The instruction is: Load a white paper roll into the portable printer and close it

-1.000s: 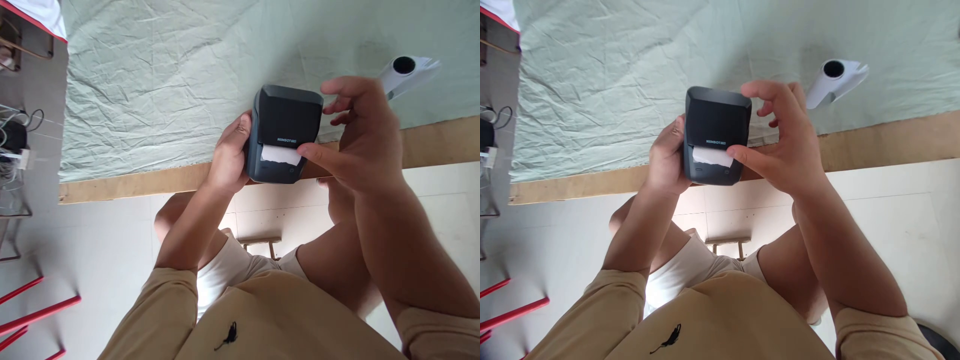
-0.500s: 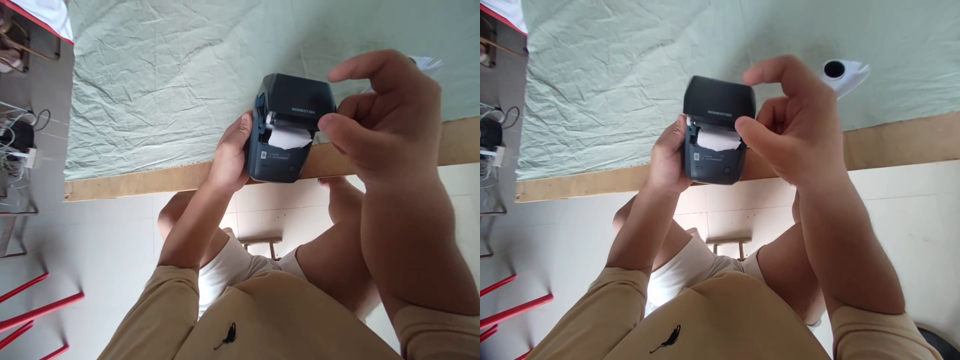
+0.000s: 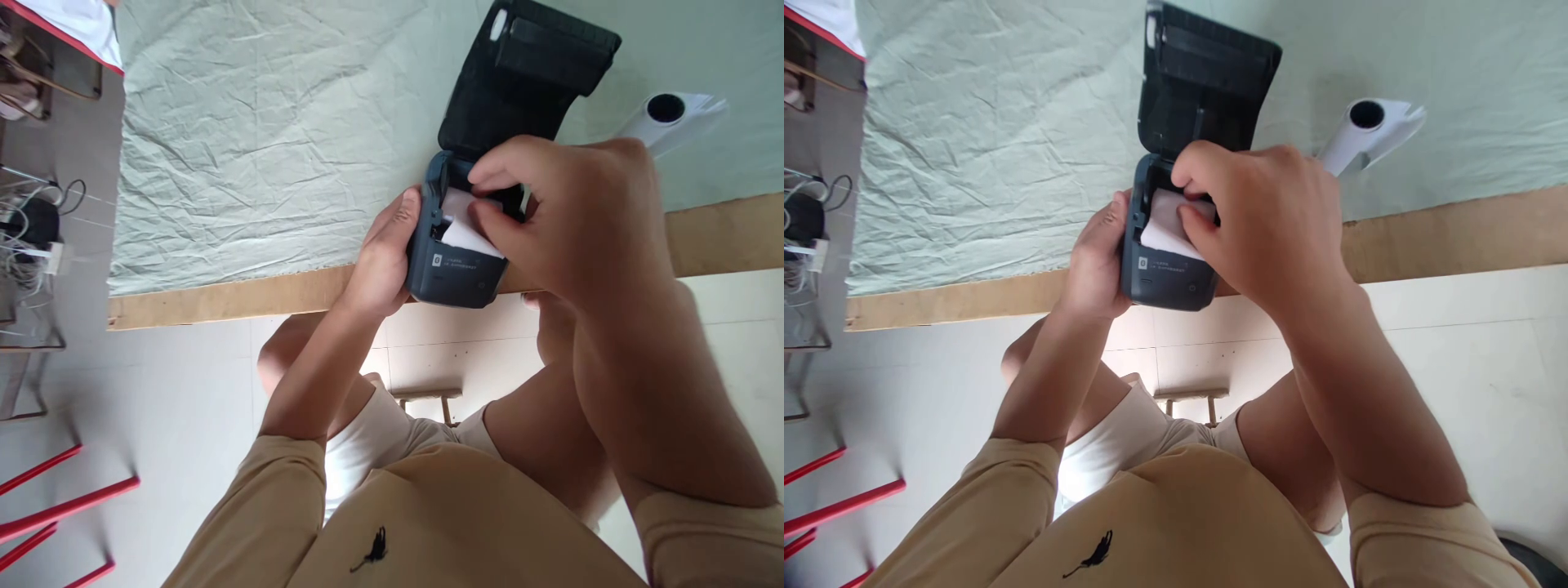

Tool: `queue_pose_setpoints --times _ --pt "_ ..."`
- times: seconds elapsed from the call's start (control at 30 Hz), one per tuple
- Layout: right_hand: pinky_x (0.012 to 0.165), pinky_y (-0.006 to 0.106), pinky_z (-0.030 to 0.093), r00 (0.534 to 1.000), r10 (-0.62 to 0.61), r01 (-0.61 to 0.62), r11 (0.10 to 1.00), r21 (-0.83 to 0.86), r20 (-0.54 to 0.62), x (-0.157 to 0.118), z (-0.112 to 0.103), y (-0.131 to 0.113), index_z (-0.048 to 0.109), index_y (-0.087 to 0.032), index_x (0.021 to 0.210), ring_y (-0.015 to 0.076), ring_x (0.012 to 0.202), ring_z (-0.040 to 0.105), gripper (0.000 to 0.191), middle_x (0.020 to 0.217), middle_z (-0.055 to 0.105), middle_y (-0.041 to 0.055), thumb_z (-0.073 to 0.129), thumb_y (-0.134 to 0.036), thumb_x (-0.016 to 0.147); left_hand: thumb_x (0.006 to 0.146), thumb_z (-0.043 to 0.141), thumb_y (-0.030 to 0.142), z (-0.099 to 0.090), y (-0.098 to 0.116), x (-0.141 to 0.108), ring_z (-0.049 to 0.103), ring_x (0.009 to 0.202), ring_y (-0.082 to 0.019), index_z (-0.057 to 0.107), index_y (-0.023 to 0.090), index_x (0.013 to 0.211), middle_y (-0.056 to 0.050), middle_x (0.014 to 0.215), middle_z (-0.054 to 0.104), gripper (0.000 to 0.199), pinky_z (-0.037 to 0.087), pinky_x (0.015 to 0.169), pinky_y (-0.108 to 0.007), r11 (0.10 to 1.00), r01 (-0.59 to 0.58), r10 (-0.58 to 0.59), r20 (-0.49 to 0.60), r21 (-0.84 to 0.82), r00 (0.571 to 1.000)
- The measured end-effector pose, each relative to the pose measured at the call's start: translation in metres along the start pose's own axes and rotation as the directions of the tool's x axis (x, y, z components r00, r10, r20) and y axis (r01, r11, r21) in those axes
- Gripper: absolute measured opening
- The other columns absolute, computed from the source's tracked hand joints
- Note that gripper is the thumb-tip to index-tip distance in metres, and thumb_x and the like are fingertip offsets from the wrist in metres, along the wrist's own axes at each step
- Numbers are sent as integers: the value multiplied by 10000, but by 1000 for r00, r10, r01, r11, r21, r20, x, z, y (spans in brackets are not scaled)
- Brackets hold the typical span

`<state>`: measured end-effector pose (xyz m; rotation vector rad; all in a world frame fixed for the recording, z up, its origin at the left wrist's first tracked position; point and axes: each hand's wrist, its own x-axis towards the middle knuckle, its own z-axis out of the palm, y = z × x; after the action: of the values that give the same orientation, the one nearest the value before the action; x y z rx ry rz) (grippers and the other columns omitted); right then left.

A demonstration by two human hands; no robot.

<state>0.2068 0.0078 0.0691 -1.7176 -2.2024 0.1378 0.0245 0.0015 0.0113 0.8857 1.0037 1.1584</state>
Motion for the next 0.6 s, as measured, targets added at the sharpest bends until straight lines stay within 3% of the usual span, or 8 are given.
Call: queue_pose_setpoints --times 0.13,0.23,0.3,0.4,0.43,0.5,0.53,0.6 --pt "900 532 612 979 -30 35 999 -22 200 0 -9 -2 762 -354 1390 381 1002 817 396 1062 871 40 709 -340 997 1138 490 750 3 3 -1 777 954 -190 648 205 859 -17 805 551 632 607 698 -265 1000 22 -22 -3 4 1000" --pt "994 549 631 988 -38 22 994 109 152 -1 -11 3 799 -363 1310 295 907 799 388 1112 866 16 776 -310 927 1112 509 786 2 3 -1 772 955 -198 654 209 865 -23 801 564 644 606 682 -267 999 30 -30 -20 25 999" --pt "851 491 645 998 -30 12 958 285 59 -4 -13 11 828 -367 1243 220 746 723 371 1091 848 9 788 -331 877 1101 517 804 1 1 -1 790 1026 -219 671 211 886 -32 835 610 649 638 723 -280 999 26 -25 -32 37 999" --pt "490 388 411 985 123 -16 758 652 -119 -4 -12 26 816 -335 1048 201 628 588 231 878 736 35 720 -385 844 1134 496 763 -1 -1 0 817 1143 -236 688 217 915 -30 885 668 619 685 793 -294 999 35 -34 -42 28 999" --pt "448 374 323 965 227 -52 648 760 -128 -2 -10 30 783 -328 982 205 614 559 183 800 664 36 693 -386 833 1147 495 737 -2 -1 0 824 1167 -237 691 221 923 -25 890 683 596 696 807 -297 999 47 -46 -46 19 998" --pt "429 370 285 921 384 -130 472 872 -71 1 2 39 708 -328 910 204 604 534 95 791 615 31 683 -362 824 1161 517 683 -2 -2 0 836 1203 -238 699 230 943 -17 902 719 534 714 823 -297 998 62 -62 -52 -4 997" --pt "430 376 313 903 426 -147 447 883 -65 2 9 42 682 -329 901 197 600 528 77 835 638 28 699 -350 828 1161 533 659 -2 -2 -1 839 1220 -241 702 235 948 -16 916 741 504 721 828 -299 998 64 -65 -53 -16 996" --pt "450 400 389 882 440 -96 521 848 -170 1 26 49 614 -331 868 180 557 487 167 854 668 15 769 -366 818 1156 558 628 -2 -2 -1 842 1252 -254 701 241 948 -19 965 785 462 734 832 -309 997 67 -68 -59 -33 996"
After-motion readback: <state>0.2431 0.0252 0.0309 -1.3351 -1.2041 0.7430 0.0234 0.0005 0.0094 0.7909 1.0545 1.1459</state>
